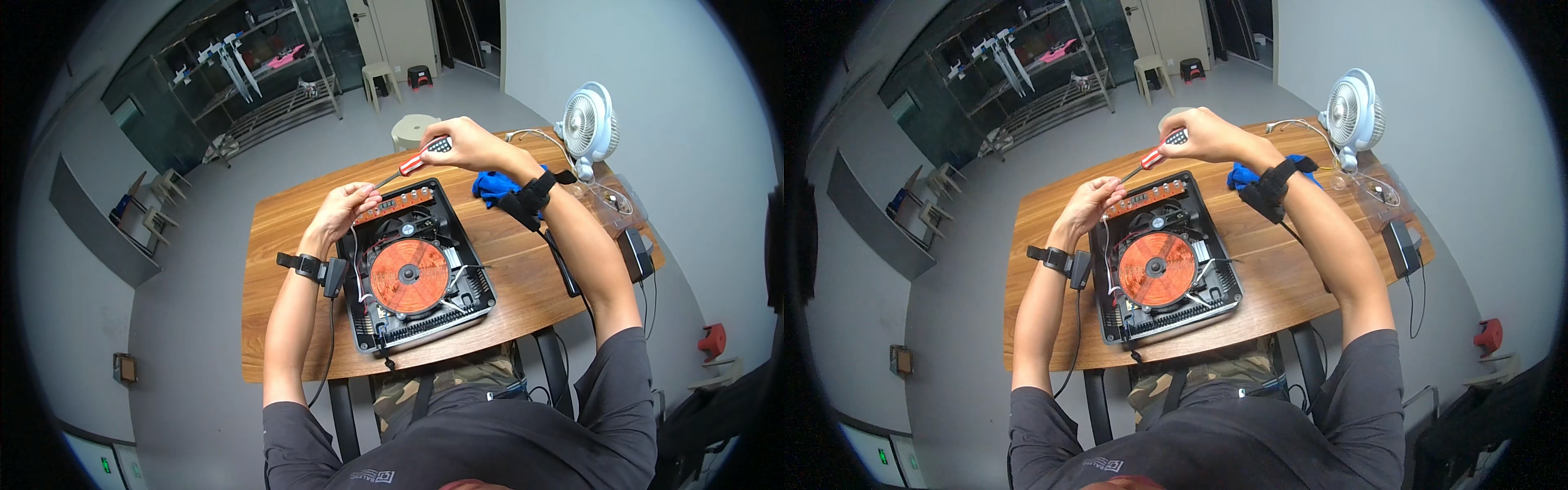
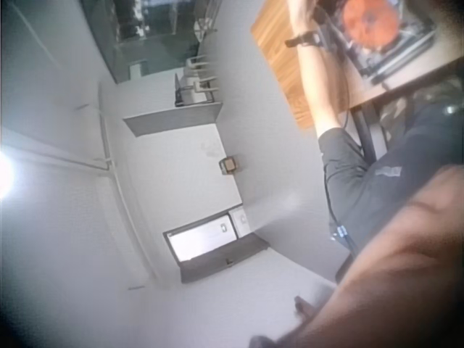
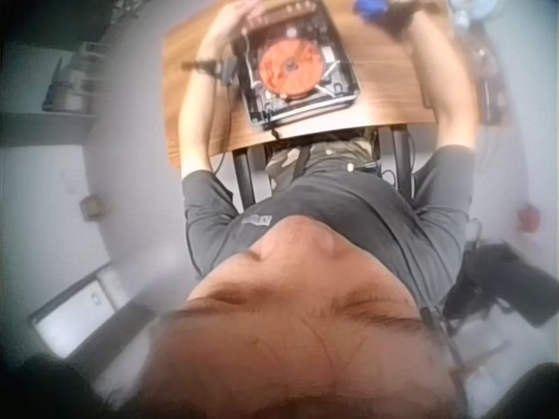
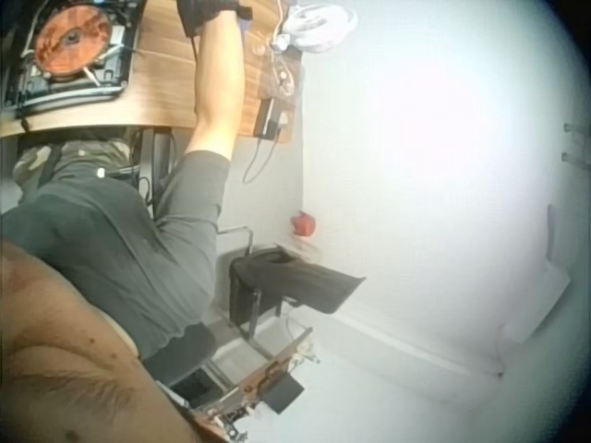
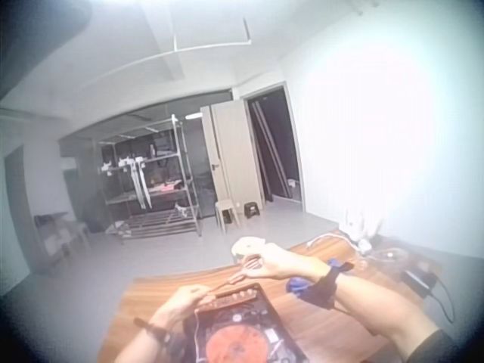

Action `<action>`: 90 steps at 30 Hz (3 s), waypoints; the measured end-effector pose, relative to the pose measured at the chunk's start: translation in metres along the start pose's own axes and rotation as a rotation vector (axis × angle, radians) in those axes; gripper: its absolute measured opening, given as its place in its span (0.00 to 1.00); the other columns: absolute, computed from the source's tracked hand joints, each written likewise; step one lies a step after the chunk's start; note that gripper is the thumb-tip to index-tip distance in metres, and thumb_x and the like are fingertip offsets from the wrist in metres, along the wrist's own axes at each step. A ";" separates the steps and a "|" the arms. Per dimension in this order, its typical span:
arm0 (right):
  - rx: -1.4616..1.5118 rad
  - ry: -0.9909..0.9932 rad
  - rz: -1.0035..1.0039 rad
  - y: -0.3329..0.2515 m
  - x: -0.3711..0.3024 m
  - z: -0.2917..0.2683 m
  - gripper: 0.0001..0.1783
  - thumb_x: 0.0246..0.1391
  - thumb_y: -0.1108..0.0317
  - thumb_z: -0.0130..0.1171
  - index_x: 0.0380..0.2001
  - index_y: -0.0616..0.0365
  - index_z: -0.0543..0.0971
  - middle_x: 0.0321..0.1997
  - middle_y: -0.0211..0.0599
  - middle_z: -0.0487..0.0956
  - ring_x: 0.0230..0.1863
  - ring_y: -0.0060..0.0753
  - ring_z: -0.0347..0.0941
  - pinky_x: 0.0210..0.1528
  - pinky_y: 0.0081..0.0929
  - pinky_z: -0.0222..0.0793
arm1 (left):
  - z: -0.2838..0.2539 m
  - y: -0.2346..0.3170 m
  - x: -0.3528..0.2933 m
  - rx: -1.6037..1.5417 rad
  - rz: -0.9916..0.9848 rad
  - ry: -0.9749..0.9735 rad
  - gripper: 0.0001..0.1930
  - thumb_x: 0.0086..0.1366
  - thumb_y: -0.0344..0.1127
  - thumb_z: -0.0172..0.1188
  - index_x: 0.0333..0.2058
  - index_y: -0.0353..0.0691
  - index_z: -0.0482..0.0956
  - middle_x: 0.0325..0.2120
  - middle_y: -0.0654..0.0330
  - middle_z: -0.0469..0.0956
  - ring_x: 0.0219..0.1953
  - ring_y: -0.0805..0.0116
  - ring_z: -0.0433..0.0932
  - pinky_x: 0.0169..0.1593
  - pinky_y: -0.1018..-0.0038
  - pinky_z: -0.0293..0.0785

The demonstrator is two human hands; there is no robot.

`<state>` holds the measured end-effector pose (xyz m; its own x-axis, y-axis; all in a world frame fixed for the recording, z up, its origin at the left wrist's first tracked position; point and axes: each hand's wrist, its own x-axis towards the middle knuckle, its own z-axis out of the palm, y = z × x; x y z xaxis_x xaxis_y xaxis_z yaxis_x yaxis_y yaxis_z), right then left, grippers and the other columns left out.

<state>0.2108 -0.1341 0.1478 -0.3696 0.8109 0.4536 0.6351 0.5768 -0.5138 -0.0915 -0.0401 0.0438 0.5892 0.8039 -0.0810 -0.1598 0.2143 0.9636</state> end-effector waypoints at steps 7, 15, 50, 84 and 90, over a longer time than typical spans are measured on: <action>0.027 -0.028 0.046 0.006 -0.004 0.000 0.17 0.57 0.58 0.69 0.38 0.63 0.84 0.35 0.41 0.85 0.40 0.32 0.80 0.47 0.31 0.74 | 0.002 -0.004 0.000 0.017 -0.010 -0.032 0.12 0.73 0.36 0.60 0.47 0.32 0.78 0.40 0.58 0.82 0.41 0.75 0.84 0.45 0.85 0.84; -0.008 -0.093 0.093 0.014 -0.004 -0.012 0.17 0.56 0.58 0.70 0.38 0.64 0.84 0.36 0.40 0.85 0.40 0.33 0.81 0.46 0.30 0.74 | 0.005 -0.007 0.016 0.260 0.103 0.140 0.21 0.73 0.44 0.61 0.53 0.30 0.78 0.44 0.53 0.83 0.47 0.66 0.84 0.53 0.71 0.81; -0.403 -0.356 0.040 0.048 0.050 -0.007 0.20 0.46 0.63 0.76 0.38 0.64 0.81 0.35 0.47 0.86 0.40 0.48 0.83 0.41 0.37 0.78 | 0.033 -0.044 0.087 1.415 0.325 -0.143 0.16 0.53 0.28 0.74 0.42 0.39 0.89 0.44 0.54 0.78 0.44 0.56 0.80 0.49 0.66 0.78; -0.527 -0.460 0.344 0.021 0.081 0.009 0.16 0.57 0.59 0.59 0.42 0.55 0.87 0.43 0.39 0.87 0.44 0.41 0.84 0.47 0.39 0.78 | 0.038 -0.039 0.086 1.416 0.232 -0.152 0.15 0.52 0.26 0.74 0.41 0.34 0.88 0.43 0.54 0.78 0.35 0.63 0.81 0.43 0.66 0.78; -0.642 -0.231 0.256 0.038 0.085 0.031 0.20 0.60 0.56 0.54 0.46 0.55 0.87 0.48 0.42 0.86 0.51 0.44 0.83 0.54 0.40 0.77 | 0.043 -0.037 0.088 1.386 0.235 -0.149 0.16 0.51 0.27 0.75 0.41 0.34 0.88 0.43 0.54 0.78 0.35 0.64 0.80 0.44 0.66 0.78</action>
<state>0.1820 -0.0397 0.1441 -0.2453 0.9536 0.1744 0.9673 0.2528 -0.0223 0.0004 -0.0014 0.0124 0.7491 0.6600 0.0573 0.5805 -0.6956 0.4233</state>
